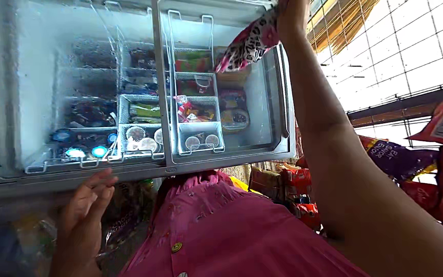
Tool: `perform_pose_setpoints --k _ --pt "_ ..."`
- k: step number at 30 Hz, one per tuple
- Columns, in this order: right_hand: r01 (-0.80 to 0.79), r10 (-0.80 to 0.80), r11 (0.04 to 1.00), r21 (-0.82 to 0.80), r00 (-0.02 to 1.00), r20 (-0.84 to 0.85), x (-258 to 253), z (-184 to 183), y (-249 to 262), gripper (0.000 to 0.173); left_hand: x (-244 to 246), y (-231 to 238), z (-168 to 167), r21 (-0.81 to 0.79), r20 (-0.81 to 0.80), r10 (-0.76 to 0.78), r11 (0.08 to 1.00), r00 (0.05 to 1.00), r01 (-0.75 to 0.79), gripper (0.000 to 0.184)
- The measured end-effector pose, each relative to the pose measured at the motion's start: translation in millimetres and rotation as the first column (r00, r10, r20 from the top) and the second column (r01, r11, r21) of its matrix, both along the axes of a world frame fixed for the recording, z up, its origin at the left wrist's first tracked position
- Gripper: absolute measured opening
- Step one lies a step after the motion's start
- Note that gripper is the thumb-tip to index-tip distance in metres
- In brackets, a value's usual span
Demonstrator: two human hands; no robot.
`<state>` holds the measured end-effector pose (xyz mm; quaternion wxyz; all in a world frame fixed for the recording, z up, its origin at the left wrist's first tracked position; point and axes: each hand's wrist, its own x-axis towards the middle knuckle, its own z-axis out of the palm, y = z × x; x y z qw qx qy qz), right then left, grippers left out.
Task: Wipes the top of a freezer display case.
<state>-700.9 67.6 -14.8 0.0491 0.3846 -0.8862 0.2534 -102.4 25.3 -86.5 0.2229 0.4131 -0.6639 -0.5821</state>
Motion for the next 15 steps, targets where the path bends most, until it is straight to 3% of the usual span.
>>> perform_pose_setpoints --k 3,5,10,13,15 --pt "-0.037 -0.022 0.903 0.427 0.991 0.133 -15 -99 62 0.079 22 13 -7 0.043 -0.024 -0.027 0.999 0.999 0.028 0.053" --pt "0.014 -0.123 0.849 0.529 0.977 0.172 20 -122 101 0.086 37 10 -12 0.036 -0.051 -0.065 0.997 0.997 0.067 0.056" --pt "-0.032 -0.291 0.667 0.744 0.909 0.300 155 -103 175 0.075 67 -16 -19 0.014 -0.082 -0.109 0.994 0.991 0.110 0.048" --pt "-0.228 -0.342 0.436 0.870 0.852 0.395 254 -81 201 0.043 86 -29 -19 -0.016 -0.076 -0.178 0.984 0.981 0.177 0.052" --pt "-0.396 -0.372 0.296 0.869 0.791 0.486 306 -74 207 0.038 101 -39 -25 -0.026 -0.089 -0.232 0.973 0.969 0.231 0.056"
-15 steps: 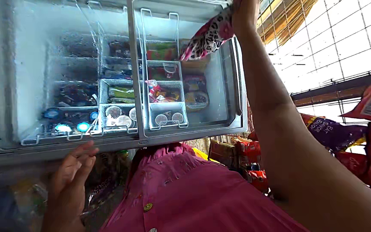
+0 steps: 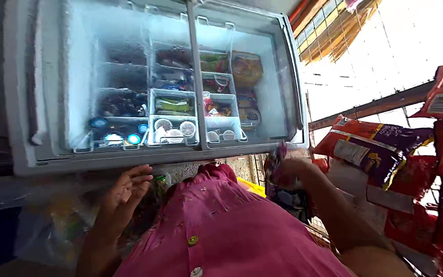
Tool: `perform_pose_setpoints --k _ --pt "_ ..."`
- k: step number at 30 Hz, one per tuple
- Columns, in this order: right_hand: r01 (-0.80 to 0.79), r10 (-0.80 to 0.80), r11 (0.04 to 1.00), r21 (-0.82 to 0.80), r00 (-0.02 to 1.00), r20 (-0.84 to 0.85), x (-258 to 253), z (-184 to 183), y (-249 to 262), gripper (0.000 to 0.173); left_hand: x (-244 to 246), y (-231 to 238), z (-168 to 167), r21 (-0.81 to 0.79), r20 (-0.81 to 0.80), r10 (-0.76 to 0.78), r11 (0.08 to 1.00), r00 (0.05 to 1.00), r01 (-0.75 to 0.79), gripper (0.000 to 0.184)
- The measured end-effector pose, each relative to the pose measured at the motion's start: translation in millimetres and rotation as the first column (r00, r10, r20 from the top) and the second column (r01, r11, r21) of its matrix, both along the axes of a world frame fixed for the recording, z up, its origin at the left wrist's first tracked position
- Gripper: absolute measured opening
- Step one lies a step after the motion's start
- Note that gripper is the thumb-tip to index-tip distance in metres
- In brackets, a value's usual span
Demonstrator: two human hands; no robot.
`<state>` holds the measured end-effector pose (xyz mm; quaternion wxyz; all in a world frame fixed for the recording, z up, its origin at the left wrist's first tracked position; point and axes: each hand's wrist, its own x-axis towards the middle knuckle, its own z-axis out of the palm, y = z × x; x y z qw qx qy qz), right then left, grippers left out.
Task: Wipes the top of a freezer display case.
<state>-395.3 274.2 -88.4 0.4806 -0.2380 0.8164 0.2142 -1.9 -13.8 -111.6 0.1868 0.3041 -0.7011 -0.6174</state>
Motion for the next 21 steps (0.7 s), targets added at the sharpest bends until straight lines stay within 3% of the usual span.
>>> perform_pose_setpoints --k 2,6,9,12,16,18,19,21 --pt "-0.081 0.080 0.996 0.035 0.996 0.031 25 4 3 0.042 15 -10 -8 0.008 0.020 -0.028 1.000 0.999 0.028 0.053" --pt "-0.053 0.064 0.994 0.096 0.990 -0.122 50 46 -14 0.043 37 -25 -12 0.011 0.065 -0.058 0.998 0.996 0.057 0.049" --pt "-0.107 0.089 0.990 -0.090 0.980 -0.180 53 78 -34 0.045 45 -32 -7 0.011 0.045 -0.043 0.999 0.998 0.042 0.049" --pt "-0.188 0.102 0.915 -0.357 0.964 -0.246 46 114 -69 0.053 51 -33 -6 0.025 0.014 -0.025 0.999 1.000 0.025 0.048" --pt "-0.377 -0.048 0.611 -0.696 0.860 -0.508 8 163 -117 0.049 58 -30 -5 0.114 0.063 -0.003 0.993 0.998 -0.004 0.048" --pt "-0.448 -0.220 0.509 -0.735 0.758 -0.614 -4 188 -149 0.049 65 -27 -6 0.139 0.084 0.044 0.989 0.995 -0.055 0.047" --pt "-0.460 -0.248 0.503 -0.732 0.734 -0.632 -9 198 -166 0.046 69 -26 -9 0.138 0.087 0.073 0.987 0.994 -0.084 0.048" --pt "-0.460 -0.071 0.606 -0.648 0.781 -0.621 -22 210 -198 0.043 77 -24 -13 0.131 0.100 0.136 0.980 0.986 -0.148 0.047"
